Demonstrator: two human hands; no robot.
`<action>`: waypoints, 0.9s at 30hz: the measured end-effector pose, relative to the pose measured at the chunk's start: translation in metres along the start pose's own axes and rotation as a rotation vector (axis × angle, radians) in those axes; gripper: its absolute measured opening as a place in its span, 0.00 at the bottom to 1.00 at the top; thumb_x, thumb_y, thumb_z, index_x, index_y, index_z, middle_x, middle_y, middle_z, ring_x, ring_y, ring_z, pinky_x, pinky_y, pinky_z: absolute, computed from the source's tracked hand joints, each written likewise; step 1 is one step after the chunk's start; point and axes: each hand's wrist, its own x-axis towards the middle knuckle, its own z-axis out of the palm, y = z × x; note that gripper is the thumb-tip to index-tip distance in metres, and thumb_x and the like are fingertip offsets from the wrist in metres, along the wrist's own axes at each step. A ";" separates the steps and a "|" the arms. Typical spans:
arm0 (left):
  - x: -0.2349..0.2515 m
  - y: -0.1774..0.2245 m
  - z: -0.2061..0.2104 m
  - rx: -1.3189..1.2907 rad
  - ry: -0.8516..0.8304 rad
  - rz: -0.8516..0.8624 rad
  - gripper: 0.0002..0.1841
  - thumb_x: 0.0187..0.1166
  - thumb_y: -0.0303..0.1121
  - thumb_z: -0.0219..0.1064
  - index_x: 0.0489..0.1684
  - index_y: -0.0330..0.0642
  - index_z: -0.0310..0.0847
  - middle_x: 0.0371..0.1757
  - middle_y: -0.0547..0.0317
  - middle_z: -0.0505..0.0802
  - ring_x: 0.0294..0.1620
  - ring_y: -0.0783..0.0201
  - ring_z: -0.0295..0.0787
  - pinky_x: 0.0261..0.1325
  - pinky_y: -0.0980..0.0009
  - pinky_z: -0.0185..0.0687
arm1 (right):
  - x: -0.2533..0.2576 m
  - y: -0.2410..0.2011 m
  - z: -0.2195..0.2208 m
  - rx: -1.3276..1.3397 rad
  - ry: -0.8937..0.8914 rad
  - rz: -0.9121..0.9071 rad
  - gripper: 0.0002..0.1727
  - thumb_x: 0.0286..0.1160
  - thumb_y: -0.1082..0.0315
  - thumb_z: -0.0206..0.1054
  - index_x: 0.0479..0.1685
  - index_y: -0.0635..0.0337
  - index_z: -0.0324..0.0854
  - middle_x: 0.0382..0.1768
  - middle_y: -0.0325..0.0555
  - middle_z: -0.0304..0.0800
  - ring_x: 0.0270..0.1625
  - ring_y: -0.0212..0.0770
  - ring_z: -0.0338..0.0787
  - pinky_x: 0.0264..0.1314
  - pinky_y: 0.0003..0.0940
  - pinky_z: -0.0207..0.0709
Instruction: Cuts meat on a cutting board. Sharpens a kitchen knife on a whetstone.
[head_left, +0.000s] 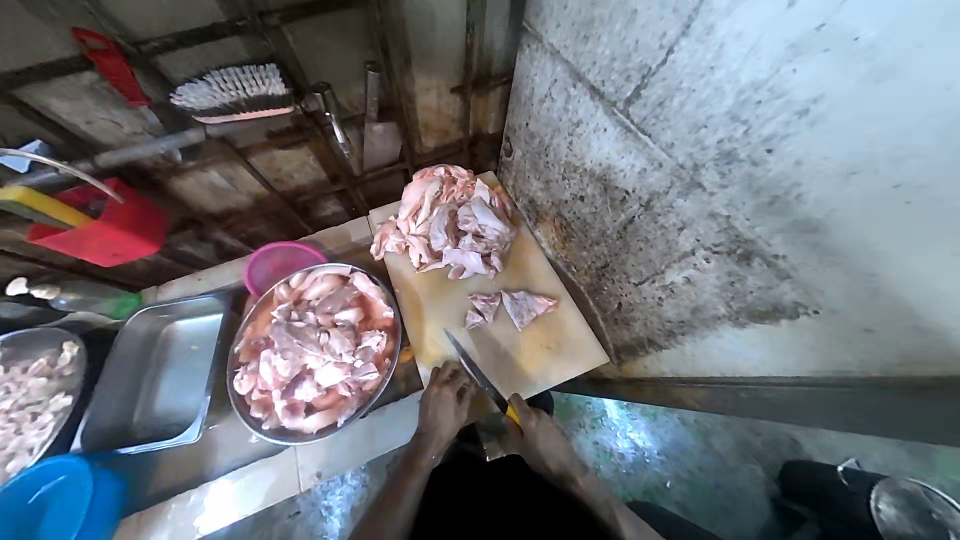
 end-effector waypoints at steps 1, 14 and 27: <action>-0.001 -0.001 0.000 0.042 -0.048 0.016 0.17 0.82 0.49 0.64 0.52 0.51 0.94 0.69 0.61 0.89 0.71 0.58 0.83 0.74 0.63 0.81 | -0.003 0.002 0.003 -0.024 -0.029 0.006 0.26 0.89 0.49 0.53 0.76 0.55 0.71 0.50 0.60 0.91 0.55 0.62 0.93 0.58 0.60 0.85; -0.025 0.003 0.012 -0.101 0.190 -0.139 0.09 0.78 0.30 0.69 0.48 0.37 0.91 0.51 0.47 0.93 0.54 0.56 0.93 0.64 0.65 0.88 | -0.025 0.004 0.011 -0.096 -0.081 0.019 0.25 0.89 0.50 0.54 0.77 0.51 0.72 0.53 0.61 0.92 0.57 0.63 0.93 0.58 0.61 0.84; -0.017 0.006 0.030 -0.126 0.402 -0.123 0.03 0.66 0.27 0.76 0.31 0.38 0.93 0.43 0.50 0.93 0.42 0.63 0.93 0.51 0.70 0.92 | -0.046 -0.002 -0.002 -0.387 -0.046 0.098 0.21 0.94 0.58 0.48 0.81 0.47 0.68 0.65 0.59 0.88 0.51 0.67 0.94 0.48 0.63 0.87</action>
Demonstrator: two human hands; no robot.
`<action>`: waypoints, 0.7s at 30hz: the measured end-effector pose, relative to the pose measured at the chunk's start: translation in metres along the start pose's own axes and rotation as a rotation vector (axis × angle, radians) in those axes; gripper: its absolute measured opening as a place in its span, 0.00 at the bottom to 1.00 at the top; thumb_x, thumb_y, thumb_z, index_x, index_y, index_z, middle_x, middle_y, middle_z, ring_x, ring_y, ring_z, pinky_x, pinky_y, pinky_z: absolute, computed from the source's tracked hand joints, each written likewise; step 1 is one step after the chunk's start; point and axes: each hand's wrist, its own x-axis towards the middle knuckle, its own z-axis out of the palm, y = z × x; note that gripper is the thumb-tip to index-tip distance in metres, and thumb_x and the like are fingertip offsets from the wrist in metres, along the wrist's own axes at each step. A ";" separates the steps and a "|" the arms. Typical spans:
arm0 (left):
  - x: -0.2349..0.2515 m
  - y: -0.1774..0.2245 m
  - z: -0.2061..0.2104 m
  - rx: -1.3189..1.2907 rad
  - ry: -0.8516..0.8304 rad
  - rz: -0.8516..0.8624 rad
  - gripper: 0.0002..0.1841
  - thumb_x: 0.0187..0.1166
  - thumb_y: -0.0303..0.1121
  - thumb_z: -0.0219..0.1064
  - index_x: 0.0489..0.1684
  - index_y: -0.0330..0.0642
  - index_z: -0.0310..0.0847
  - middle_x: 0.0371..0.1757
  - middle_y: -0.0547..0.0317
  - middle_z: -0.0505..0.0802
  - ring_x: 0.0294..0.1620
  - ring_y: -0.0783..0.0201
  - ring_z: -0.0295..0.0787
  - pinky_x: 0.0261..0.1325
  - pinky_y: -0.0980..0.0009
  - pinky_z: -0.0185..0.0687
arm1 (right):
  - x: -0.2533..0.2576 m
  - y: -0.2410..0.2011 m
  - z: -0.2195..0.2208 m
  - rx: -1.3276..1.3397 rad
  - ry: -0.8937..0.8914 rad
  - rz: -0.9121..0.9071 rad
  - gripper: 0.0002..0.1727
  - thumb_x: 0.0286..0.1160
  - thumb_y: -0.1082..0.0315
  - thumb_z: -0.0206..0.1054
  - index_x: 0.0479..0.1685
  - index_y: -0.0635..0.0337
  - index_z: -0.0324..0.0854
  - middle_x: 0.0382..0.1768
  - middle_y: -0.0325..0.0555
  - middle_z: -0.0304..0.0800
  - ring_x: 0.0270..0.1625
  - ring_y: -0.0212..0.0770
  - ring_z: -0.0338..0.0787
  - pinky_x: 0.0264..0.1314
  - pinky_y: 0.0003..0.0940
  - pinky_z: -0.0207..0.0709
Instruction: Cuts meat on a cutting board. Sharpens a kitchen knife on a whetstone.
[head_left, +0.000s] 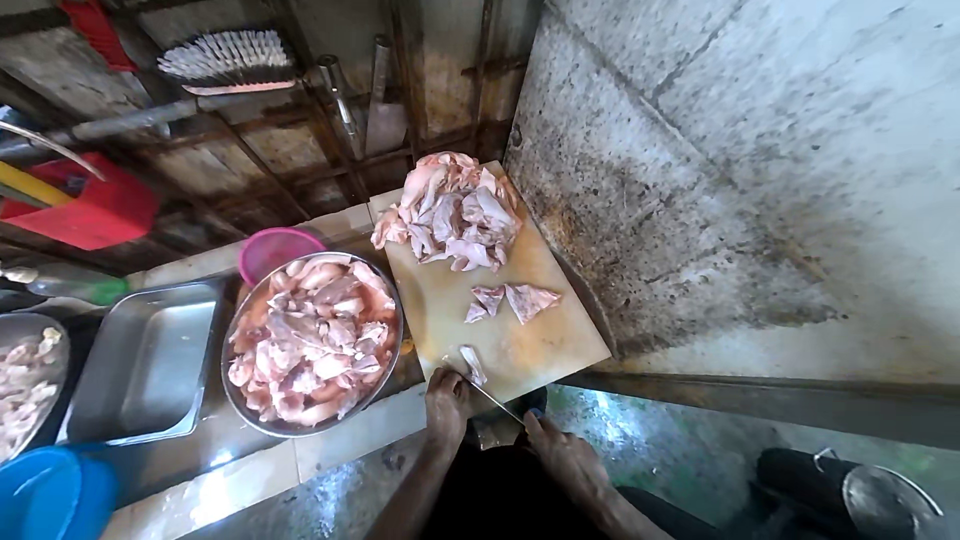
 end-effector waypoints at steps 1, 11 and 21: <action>0.000 -0.001 0.001 -0.003 0.010 0.017 0.02 0.66 0.26 0.77 0.30 0.38 0.93 0.44 0.49 0.94 0.43 0.63 0.94 0.51 0.71 0.92 | -0.002 0.002 -0.002 -0.002 -0.010 -0.002 0.21 0.94 0.59 0.48 0.82 0.47 0.68 0.64 0.60 0.88 0.51 0.67 0.94 0.48 0.63 0.87; 0.007 -0.005 -0.008 0.099 -0.108 0.167 0.06 0.75 0.30 0.71 0.36 0.41 0.95 0.49 0.54 0.96 0.55 0.58 0.93 0.65 0.65 0.87 | 0.066 -0.043 -0.018 0.076 -0.030 -0.138 0.25 0.94 0.60 0.48 0.87 0.50 0.61 0.59 0.63 0.89 0.58 0.66 0.92 0.58 0.64 0.84; -0.009 -0.010 -0.010 0.083 -0.140 0.202 0.08 0.80 0.32 0.67 0.39 0.43 0.95 0.48 0.53 0.95 0.56 0.56 0.92 0.65 0.65 0.87 | 0.028 0.030 -0.003 0.035 -0.109 0.007 0.27 0.90 0.47 0.53 0.81 0.49 0.69 0.57 0.64 0.91 0.59 0.69 0.91 0.56 0.68 0.83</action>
